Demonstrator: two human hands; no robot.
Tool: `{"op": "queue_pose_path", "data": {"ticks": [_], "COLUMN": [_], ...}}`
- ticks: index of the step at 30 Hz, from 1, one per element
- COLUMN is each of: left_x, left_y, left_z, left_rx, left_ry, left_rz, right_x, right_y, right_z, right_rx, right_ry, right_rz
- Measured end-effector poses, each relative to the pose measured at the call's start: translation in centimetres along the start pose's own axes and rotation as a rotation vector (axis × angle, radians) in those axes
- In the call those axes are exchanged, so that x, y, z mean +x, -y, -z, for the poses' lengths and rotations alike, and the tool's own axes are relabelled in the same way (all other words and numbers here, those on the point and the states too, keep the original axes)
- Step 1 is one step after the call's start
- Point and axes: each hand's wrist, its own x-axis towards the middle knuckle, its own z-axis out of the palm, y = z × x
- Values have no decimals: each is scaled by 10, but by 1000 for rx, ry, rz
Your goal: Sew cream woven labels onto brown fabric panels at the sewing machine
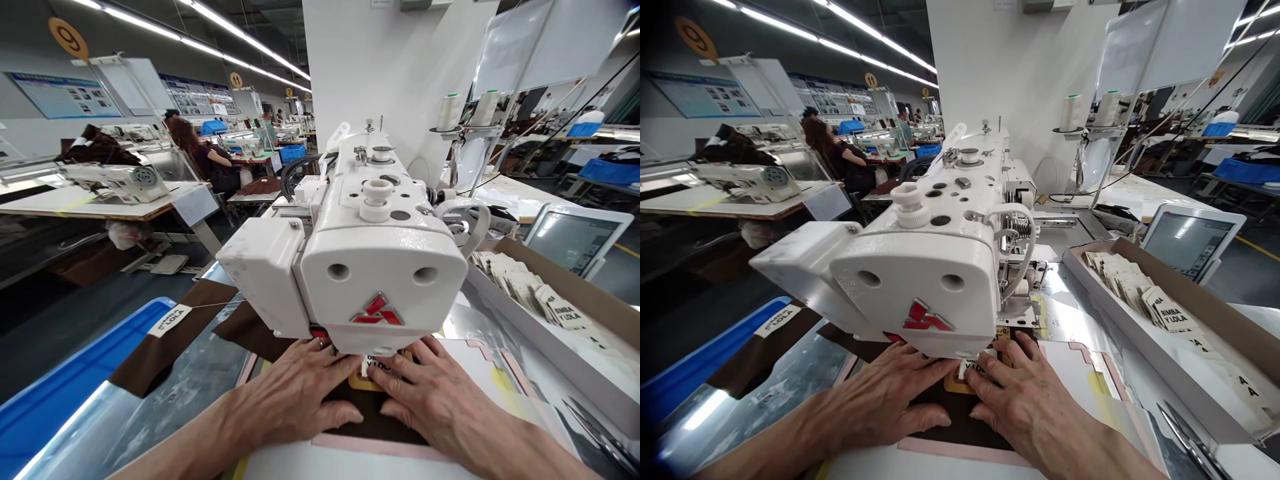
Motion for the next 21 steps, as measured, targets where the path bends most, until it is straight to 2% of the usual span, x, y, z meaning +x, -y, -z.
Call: {"op": "queue_pose_path", "data": {"ticks": [7,11,18,21], "left_x": [5,6,-2,0], "left_y": [-9,-12,-5,-6], "left_z": [-5,-2,8,10], "left_rx": [49,75,73,45], "left_ry": [6,47,68,100], "left_rz": [60,72,-73,-73], "right_x": [1,1,0,0], "right_y": [2,3,3,3], "right_z": [3,3,1,2], "right_rx": [18,3,-20,-14], "right_ry": [30,19,-63,-51], "right_rz": [-23,-27,2,4]}}
